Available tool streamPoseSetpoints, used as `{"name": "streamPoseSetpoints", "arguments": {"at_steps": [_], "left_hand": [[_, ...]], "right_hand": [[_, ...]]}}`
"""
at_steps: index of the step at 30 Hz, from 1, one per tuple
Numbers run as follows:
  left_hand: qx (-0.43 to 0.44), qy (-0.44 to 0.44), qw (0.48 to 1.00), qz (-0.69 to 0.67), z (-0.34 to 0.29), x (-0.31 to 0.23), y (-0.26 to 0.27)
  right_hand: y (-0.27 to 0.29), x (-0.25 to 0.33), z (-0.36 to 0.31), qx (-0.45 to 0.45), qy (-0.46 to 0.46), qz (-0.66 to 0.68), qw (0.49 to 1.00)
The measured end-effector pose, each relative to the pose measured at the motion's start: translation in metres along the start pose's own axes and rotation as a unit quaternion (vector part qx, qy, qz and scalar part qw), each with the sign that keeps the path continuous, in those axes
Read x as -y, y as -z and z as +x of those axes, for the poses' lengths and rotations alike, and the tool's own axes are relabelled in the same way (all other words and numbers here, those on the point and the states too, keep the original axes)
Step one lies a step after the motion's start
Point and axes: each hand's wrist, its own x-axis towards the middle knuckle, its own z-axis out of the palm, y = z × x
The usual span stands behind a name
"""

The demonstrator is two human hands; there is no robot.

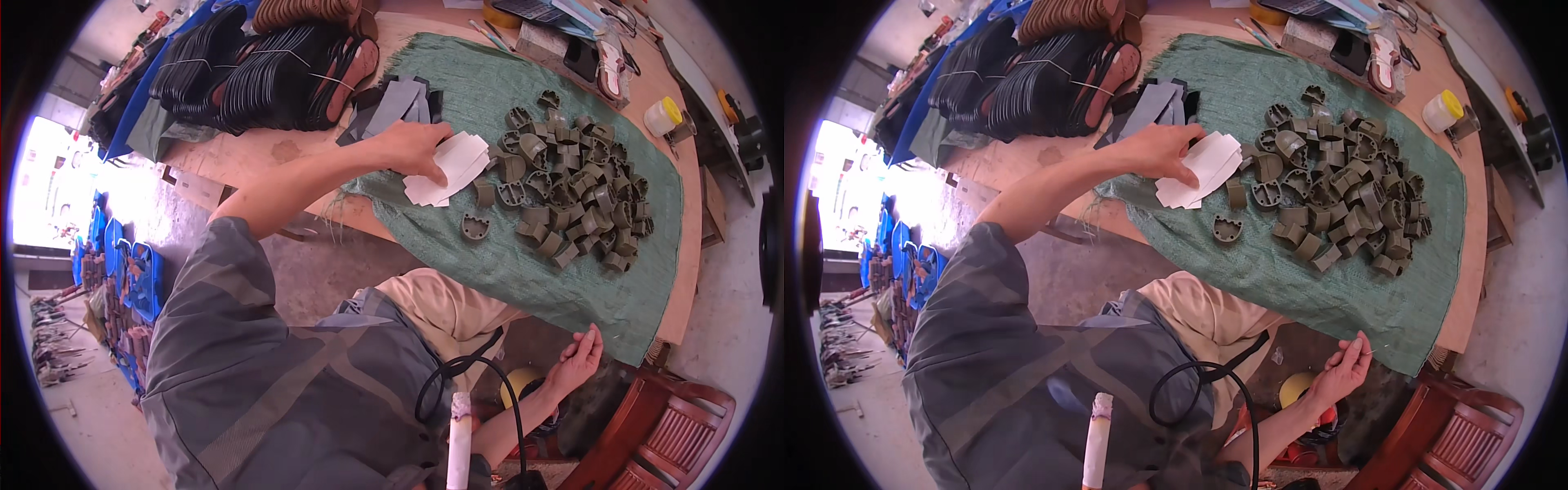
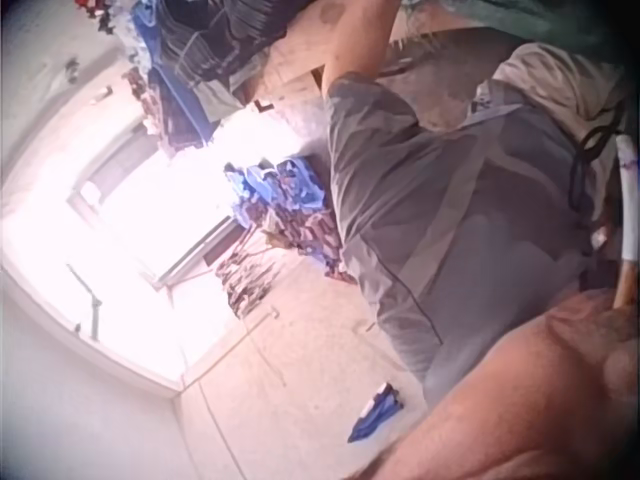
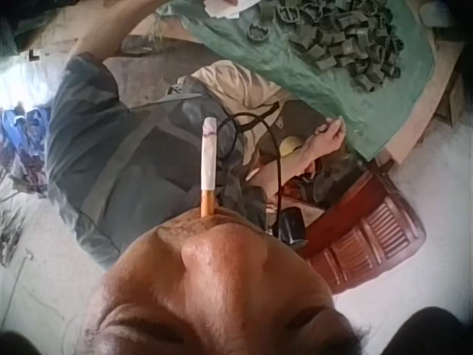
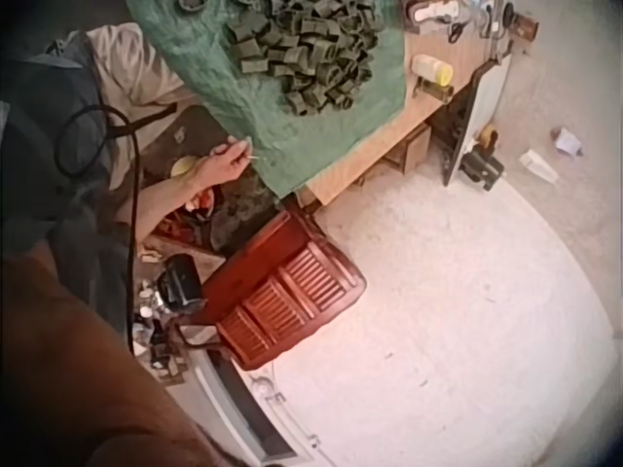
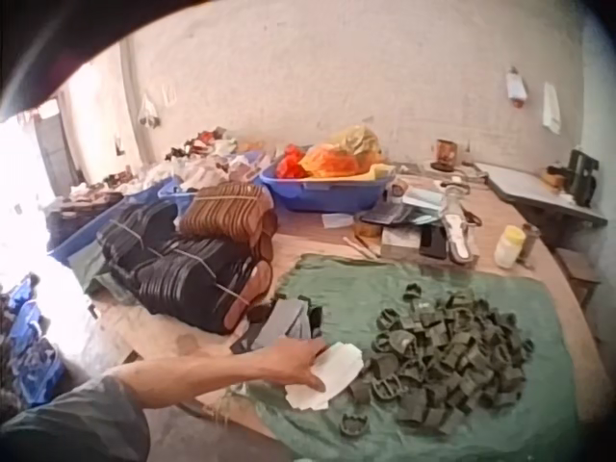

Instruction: The person peels backing liners from adhesive tape strips by hand and with a pin, lays the peeled strips on the table, and throws the accumulated waste liners into a trash bin.

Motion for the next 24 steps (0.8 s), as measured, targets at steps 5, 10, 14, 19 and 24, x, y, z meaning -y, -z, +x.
{"name": "streamPoseSetpoints", "arguments": {"at_steps": [5,10,14,19,24], "left_hand": [[0.054,-0.005,0.997,-0.047,0.021,0.008,0.000],[0.131,0.007,0.987,-0.094,0.038,0.008,0.000],[0.006,-0.085,0.995,-0.044,0.025,0.021,-0.010],[-0.046,-0.058,0.988,-0.135,-0.021,0.003,-0.006],[-0.123,-0.045,0.968,-0.215,-0.049,0.018,-0.012]], "right_hand": [[0.005,-0.008,-0.001,0.009,0.001,0.009,1.000],[0.012,-0.012,-0.005,0.001,0.002,0.017,1.000],[0.016,-0.011,-0.007,-0.003,0.001,0.020,1.000],[0.024,-0.015,-0.009,-0.014,-0.003,0.026,1.000],[0.026,-0.023,-0.007,-0.001,-0.010,0.024,1.000]]}}
